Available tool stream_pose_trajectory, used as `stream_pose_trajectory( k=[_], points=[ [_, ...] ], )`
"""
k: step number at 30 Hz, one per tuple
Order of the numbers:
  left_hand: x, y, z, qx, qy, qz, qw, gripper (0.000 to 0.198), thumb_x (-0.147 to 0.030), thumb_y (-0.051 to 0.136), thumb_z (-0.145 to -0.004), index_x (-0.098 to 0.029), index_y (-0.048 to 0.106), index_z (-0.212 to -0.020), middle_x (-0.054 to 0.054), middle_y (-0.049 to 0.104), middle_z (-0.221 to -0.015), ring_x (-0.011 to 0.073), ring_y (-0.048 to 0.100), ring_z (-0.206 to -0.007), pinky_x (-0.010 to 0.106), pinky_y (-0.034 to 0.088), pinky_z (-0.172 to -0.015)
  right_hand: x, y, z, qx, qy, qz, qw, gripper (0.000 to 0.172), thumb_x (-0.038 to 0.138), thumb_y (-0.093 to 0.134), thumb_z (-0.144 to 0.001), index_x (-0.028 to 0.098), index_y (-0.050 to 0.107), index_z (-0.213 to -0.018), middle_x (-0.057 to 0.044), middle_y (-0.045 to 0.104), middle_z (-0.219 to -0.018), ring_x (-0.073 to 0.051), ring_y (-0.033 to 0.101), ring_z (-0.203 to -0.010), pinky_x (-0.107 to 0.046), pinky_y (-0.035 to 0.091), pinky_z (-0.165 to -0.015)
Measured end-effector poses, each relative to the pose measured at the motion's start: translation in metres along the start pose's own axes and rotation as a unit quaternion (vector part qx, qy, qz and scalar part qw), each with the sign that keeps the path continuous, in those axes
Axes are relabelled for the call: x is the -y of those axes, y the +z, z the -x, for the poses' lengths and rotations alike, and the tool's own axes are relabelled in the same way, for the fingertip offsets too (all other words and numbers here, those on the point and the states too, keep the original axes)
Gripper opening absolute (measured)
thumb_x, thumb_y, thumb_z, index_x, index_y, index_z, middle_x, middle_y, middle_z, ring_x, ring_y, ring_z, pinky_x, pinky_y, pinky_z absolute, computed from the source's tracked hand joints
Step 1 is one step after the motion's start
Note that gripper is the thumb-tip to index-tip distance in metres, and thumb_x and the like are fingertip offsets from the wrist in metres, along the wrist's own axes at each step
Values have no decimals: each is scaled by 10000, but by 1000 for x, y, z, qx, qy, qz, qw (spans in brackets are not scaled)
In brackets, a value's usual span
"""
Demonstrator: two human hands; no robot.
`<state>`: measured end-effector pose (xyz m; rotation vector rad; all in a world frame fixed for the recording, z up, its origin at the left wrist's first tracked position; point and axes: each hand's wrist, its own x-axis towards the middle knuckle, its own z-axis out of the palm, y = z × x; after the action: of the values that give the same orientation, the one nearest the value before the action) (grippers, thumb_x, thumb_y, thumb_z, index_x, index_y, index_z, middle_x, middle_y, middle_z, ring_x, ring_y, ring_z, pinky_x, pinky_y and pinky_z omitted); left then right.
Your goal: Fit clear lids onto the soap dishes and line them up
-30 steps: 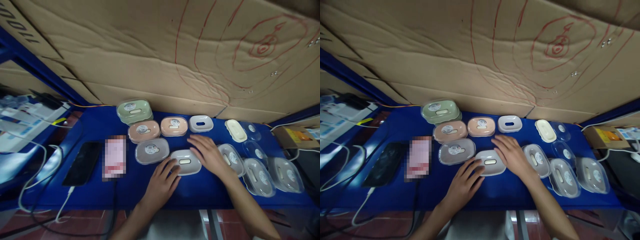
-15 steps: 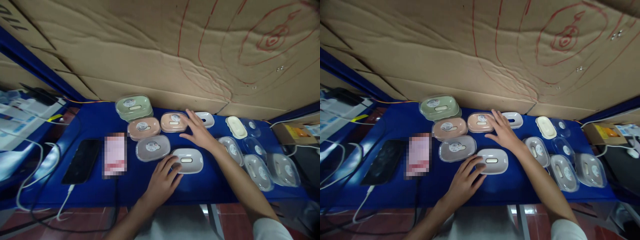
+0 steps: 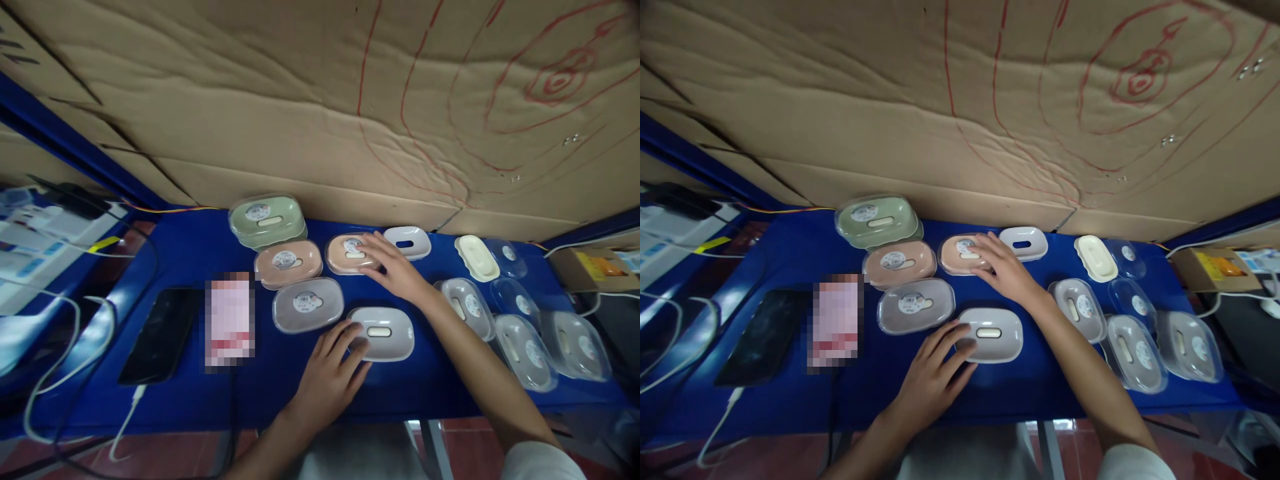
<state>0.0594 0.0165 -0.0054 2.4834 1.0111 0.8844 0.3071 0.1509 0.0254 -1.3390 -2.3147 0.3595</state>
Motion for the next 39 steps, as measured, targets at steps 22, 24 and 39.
stream_pose_trajectory(
  k=[22, 24, 39],
  points=[
    [1, 0, 0, -4, 2, -3, 1000, 199, -233, 636, -1033, -194, 711, -1213, 132, 685, -1402, 325, 599, -1379, 499, 582, -1082, -2, 28, -5, -13, 30, 212, 977, 697, 399, 569, -1062, 172, 351, -1685, -196, 355, -1721, -367, 294, -1623, -592, 299, -1329],
    [0, 0, -1, -3, 4, -4, 1000, 200, -233, 639, -1032, -196, 711, -1215, 130, 685, -1403, 326, 598, -1379, 504, 581, -1087, -3, 29, -12, 10, 30, 215, 976, 693, 405, 562, -1064, 133, 374, -1673, -216, 326, -1728, -372, 292, -1622, -558, 288, -1339],
    [5, 1, -1, -27, 14, -6, 1000, 226, -198, 658, -1016, -205, 715, -1235, 122, 687, -1408, 323, 602, -1383, 495, 575, -1096, -15, -105, 67, -30, 206, 217, 954, 463, 431, 536, -1077, 229, 616, -1486, -137, 697, -1434, -307, 683, -1294, -468, 526, -1107]
  ],
)
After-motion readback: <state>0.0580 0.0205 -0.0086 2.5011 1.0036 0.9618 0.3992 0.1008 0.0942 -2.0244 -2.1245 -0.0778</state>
